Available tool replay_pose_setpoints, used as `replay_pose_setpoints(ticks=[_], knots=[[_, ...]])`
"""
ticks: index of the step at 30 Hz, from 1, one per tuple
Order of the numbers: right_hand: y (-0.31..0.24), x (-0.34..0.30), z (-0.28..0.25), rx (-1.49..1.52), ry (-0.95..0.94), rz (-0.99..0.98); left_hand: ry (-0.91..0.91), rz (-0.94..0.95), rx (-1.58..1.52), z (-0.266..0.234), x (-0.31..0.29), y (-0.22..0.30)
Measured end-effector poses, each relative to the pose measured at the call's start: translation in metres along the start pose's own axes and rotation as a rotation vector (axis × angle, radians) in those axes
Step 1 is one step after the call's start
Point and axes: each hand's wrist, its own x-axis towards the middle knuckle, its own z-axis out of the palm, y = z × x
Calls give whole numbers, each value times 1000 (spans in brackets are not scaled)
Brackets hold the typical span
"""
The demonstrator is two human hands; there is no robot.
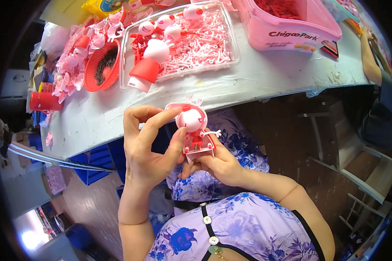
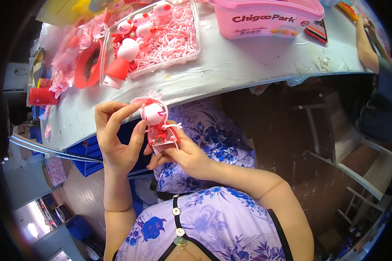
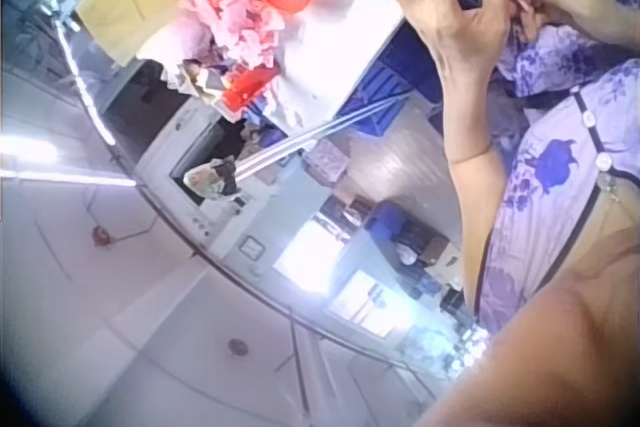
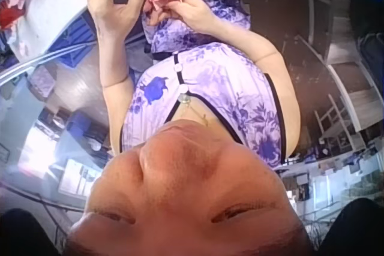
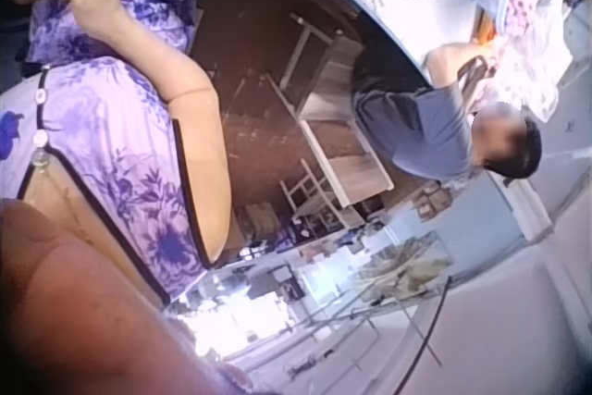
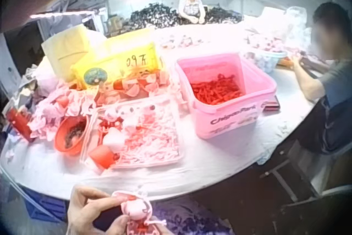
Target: The person assembles small pink and white plastic toys by hand. They pick up a white head piece and a pink body frame, insert the head into the body, and attach small red limbs to the frame. The process is repeated for multiple units, with finished toys placed into a yellow basket.
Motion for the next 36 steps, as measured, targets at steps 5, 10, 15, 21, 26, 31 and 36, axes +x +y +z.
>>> replay_pose_setpoints(ticks=[5,10,15,21,26,31,36], knots=[[0,1,1,-43,-4,20,-35,-17,-14,-2,3,-3],[-5,3,3,-30,-41,51,-112,-77,-41,-3,3,-5],[-9,5,0,-52,-48,47,-110,-95,-8,2,5,-4],[-14,5,-1,-66,-75,90,-71,-69,-137,4,4,-8],[-19,3,0,-80,-126,126,-71,-190,-441,9,-3,-14],[-29,2,-6,-105,-272,129,-57,-187,-457,10,-5,-13],[-27,4,-18,436,-353,303,-83,-152,-461,9,-8,-17]])
